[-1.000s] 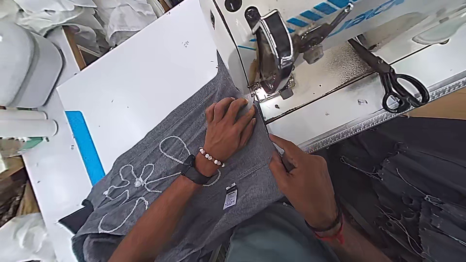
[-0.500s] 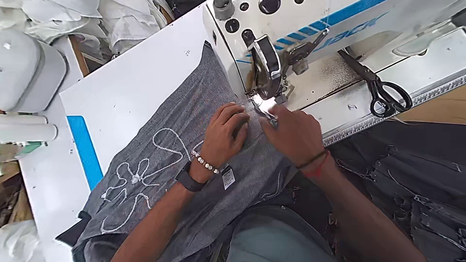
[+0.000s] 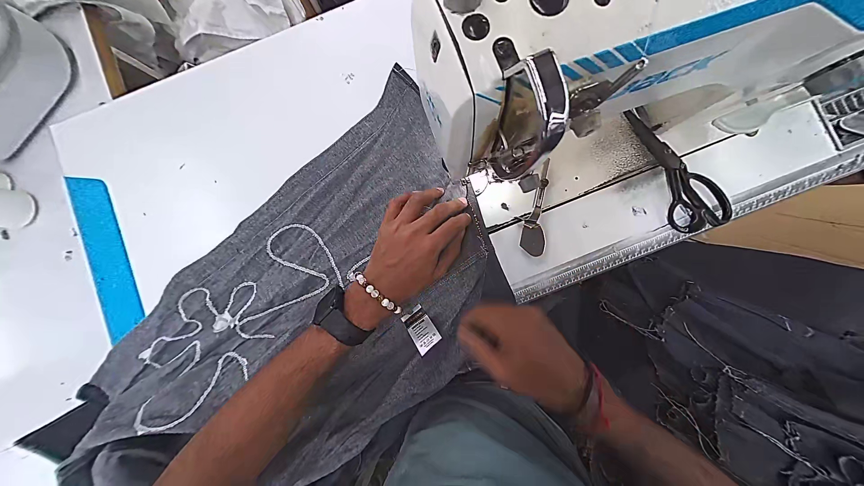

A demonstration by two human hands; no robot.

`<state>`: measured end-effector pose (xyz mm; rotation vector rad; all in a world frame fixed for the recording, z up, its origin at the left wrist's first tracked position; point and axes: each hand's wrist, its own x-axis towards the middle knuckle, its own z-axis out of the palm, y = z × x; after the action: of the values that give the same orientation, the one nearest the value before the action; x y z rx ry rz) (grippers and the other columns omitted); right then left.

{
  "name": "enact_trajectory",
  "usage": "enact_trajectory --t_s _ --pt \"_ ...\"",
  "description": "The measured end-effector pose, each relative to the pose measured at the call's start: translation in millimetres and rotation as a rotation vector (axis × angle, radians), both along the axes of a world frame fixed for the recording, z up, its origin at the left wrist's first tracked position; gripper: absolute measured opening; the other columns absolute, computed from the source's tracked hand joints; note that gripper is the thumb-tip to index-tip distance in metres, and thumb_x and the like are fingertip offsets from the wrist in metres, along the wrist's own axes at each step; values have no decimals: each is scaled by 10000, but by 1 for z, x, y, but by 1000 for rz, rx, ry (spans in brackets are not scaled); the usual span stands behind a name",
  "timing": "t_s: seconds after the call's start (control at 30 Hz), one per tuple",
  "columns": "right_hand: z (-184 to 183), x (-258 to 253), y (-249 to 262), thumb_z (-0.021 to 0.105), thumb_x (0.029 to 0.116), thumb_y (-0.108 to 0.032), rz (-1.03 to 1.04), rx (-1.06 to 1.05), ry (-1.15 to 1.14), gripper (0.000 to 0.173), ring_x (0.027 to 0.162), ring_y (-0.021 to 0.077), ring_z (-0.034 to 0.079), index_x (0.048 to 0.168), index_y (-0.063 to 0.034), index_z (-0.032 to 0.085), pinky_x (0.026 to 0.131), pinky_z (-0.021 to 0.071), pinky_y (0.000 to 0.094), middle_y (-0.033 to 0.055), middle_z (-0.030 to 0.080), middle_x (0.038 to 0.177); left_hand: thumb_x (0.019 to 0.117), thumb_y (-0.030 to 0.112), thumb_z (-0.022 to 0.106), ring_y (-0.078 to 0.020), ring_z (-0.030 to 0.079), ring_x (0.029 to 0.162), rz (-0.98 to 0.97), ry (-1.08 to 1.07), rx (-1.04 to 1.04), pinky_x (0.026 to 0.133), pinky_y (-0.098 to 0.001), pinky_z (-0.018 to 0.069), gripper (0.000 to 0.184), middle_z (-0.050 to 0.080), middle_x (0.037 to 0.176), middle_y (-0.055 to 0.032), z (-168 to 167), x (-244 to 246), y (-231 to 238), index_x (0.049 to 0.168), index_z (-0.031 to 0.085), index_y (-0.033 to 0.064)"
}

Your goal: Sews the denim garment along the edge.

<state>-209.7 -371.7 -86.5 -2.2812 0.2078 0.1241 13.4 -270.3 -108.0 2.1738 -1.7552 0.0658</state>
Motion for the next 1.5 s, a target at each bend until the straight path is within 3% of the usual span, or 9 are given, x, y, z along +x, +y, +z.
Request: enact_trajectory --t_s 0.1,0.2,0.63,0.8,1.03,1.17,1.27,1.4,1.5 --pt "2 50 -28 576 1036 -233 -499 -225 -241 223 668 149 648 1106 -88 730 566 552 353 42 697 875 1027 256 554 -262 571 1311 26 12 -55 1081 -495 422 276 675 1349 -28 -2 0 -4 1210 742 170" --pt "-9 77 -37 612 1023 -353 -616 -304 -115 256 690 164 648 1128 -170 756 576 527 388 12 700 901 1036 261 536 -242 580 1293 79 -2 -65 1064 -469 433 293 657 1372 -34 -5 -1 -6 1239 719 157" --pt "-22 76 -28 623 967 -191 -540 -432 -253 251 675 176 640 1165 -138 768 546 508 361 31 687 838 1062 402 417 -279 464 1380 172 -59 93 1115 -503 328 445 525 1526 -15 -6 -1 -8 1455 599 300" --pt "-18 71 -29 566 1004 -149 -344 -606 -215 290 736 241 653 1225 -65 734 562 524 365 92 643 857 1052 403 466 -273 513 1321 134 -94 12 1098 -488 354 404 597 1435 -22 -12 2 -5 1385 656 276" --pt "-13 90 -35 547 1011 -118 -251 -681 -173 297 898 300 657 1249 -25 698 673 549 393 141 657 1007 1038 325 492 -304 547 1267 34 -99 -29 1064 -497 390 362 643 1337 -57 -12 20 -12 1341 686 289" --pt "-12 51 -24 584 1014 -324 -329 -492 -251 339 1001 279 649 1225 -106 737 824 551 424 118 679 1071 1045 324 470 -296 475 1377 16 1 57 1110 -513 362 397 571 1476 -27 2 -1 -8 1389 659 262" --pt "-18 -2 -3 615 992 -461 -269 -437 -256 367 843 229 683 1086 -137 758 703 565 396 74 709 928 1050 338 450 -281 414 1466 -20 44 65 1185 -500 322 421 531 1544 13 3 -11 -3 1409 648 242" --pt "-28 -52 -7 602 958 -197 -413 -624 -321 168 584 200 636 916 -86 720 478 493 351 61 657 714 1050 296 450 -260 434 1463 -43 44 37 1194 -474 338 418 547 1532 39 -6 -8 1 1422 635 255" --pt "0 -49 -23 583 919 -169 -378 -686 7 137 571 238 644 934 -101 701 434 465 396 66 669 758 1041 283 450 -258 455 1442 -29 5 20 1175 -479 340 424 564 1515 45 -8 -9 0 1421 637 260"
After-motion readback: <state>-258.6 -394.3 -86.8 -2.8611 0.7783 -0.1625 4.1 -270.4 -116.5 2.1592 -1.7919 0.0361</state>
